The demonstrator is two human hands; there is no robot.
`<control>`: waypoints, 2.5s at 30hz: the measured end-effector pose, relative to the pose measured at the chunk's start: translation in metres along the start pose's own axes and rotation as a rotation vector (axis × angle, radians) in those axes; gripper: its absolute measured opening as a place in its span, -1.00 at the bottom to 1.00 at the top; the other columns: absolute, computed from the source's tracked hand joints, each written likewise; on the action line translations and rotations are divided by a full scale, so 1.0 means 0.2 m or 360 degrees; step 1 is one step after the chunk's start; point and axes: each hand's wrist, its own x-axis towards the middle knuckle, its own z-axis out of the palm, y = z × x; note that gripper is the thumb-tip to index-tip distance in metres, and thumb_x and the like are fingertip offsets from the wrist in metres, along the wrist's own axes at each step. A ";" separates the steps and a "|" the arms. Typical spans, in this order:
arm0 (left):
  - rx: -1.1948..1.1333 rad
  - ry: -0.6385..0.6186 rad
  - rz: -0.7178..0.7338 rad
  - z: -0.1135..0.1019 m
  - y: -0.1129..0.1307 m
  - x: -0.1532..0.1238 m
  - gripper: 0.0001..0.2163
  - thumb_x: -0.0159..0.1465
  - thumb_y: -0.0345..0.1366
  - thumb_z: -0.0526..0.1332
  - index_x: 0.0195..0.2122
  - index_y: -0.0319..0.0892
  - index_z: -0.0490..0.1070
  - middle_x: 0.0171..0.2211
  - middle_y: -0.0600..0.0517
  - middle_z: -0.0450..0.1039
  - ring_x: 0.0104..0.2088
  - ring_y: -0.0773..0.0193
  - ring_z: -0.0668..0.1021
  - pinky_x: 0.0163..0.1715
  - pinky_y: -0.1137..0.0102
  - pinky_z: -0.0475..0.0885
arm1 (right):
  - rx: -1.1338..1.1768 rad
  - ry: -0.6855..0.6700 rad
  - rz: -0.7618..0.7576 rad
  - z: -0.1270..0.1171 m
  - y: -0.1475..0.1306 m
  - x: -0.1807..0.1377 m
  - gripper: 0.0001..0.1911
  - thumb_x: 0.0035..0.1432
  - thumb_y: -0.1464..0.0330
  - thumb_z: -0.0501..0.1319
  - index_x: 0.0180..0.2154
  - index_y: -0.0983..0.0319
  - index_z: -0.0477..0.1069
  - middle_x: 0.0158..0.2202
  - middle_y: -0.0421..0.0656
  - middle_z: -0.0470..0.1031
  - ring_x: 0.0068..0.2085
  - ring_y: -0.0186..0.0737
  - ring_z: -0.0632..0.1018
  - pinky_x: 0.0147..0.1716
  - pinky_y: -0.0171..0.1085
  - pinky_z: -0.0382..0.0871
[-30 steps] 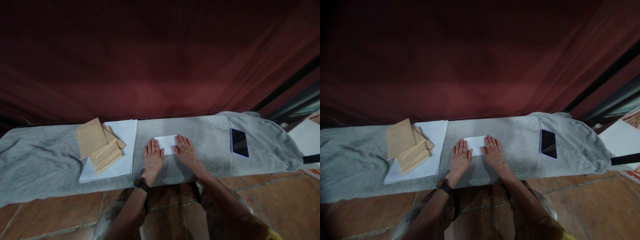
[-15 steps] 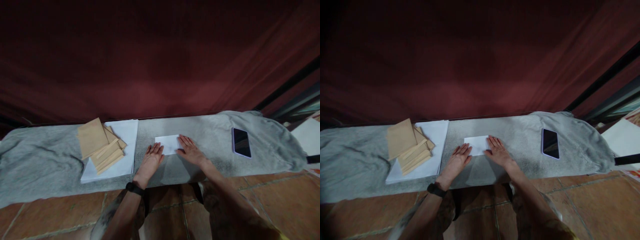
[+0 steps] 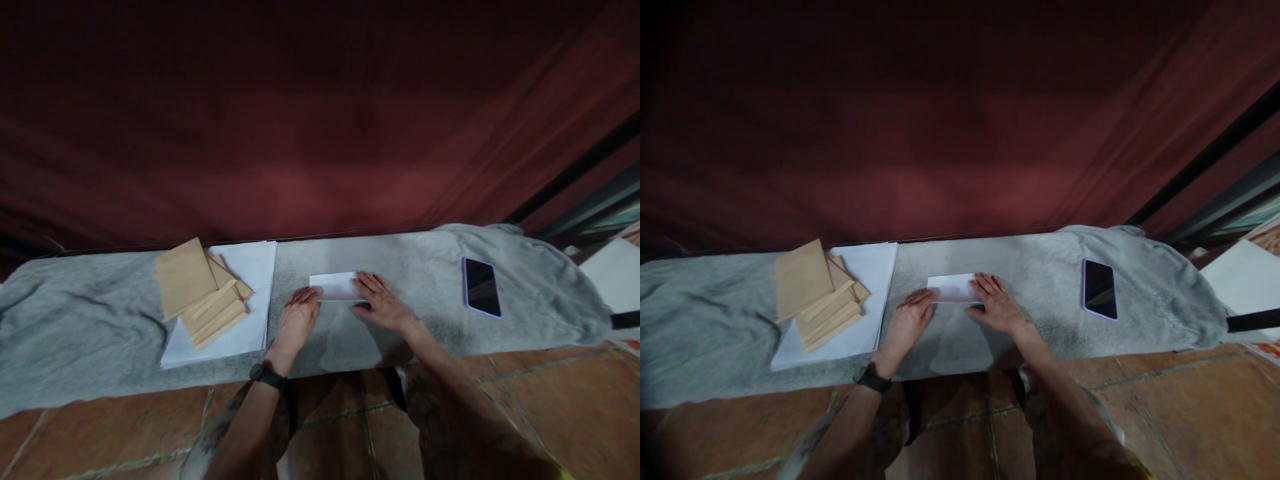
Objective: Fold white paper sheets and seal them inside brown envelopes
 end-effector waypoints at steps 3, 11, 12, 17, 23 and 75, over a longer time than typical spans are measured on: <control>-0.0244 0.0197 -0.0129 -0.01 -0.01 0.02 -0.76 0.37 -0.40 0.17 -0.04 -0.08 0.59 -0.01 -0.05 0.65 0.04 0.13 0.63 0.16 0.19 0.49 | 0.0238 0.0118 -0.0006 -0.04 -0.01 0.03 -0.51 0.35 0.28 0.17 0.28 0.14 0.41 0.32 -0.05 0.42 0.35 -0.09 0.39 0.39 0.07 0.18; -0.1304 0.0583 -0.0639 -0.04 0.01 0.06 -0.77 0.29 -0.07 0.29 -0.30 -0.13 0.49 -0.40 0.09 0.56 -0.36 0.27 0.57 -0.29 0.40 0.47 | 0.1110 0.0459 0.0447 -0.08 -0.07 0.07 -0.59 0.30 0.04 0.16 -0.30 0.20 0.61 -0.38 -0.19 0.63 -0.32 -0.15 0.58 -0.29 -0.24 0.48; -0.1426 0.0538 -0.0686 -0.04 0.02 0.06 -0.74 0.27 -0.03 0.29 -0.29 -0.14 0.48 -0.43 0.11 0.53 -0.40 0.30 0.55 -0.34 0.42 0.44 | 0.1200 0.0505 0.0495 -0.07 -0.08 0.07 -0.57 0.28 0.02 0.17 -0.32 0.21 0.59 -0.41 -0.21 0.60 -0.36 -0.18 0.55 -0.34 -0.27 0.44; -0.1744 0.0216 -0.0760 -0.02 0.03 0.06 -0.68 0.20 -0.03 0.33 -0.16 -0.15 0.47 -0.52 0.15 0.49 -0.51 0.33 0.51 -0.45 0.45 0.38 | 0.1271 0.0603 0.0623 -0.03 -0.06 0.10 -0.57 0.26 0.01 0.15 -0.28 0.23 0.56 -0.49 -0.23 0.51 -0.47 -0.24 0.46 -0.49 -0.31 0.31; -0.1674 -0.0051 -0.0869 0.06 0.03 0.04 -0.74 0.26 -0.14 0.22 -0.08 -0.14 0.39 -0.51 0.11 0.54 -0.59 0.31 0.54 -0.53 0.43 0.38 | 0.0735 0.0497 0.0719 0.01 -0.05 0.11 -0.66 0.31 0.15 0.09 -0.17 0.20 0.53 -0.43 -0.14 0.57 -0.41 -0.13 0.56 -0.39 -0.24 0.42; 0.0388 -0.0154 -0.0136 0.31 0.24 0.03 -0.44 0.46 -0.38 -0.14 0.47 -0.36 0.02 0.51 -0.21 -0.05 0.50 0.05 0.03 0.48 0.06 -0.01 | -0.0076 0.0199 0.0297 0.21 -0.33 0.05 -0.37 0.53 0.19 -0.22 0.42 0.36 0.17 0.48 0.06 0.11 0.48 -0.06 0.13 0.44 0.03 -0.02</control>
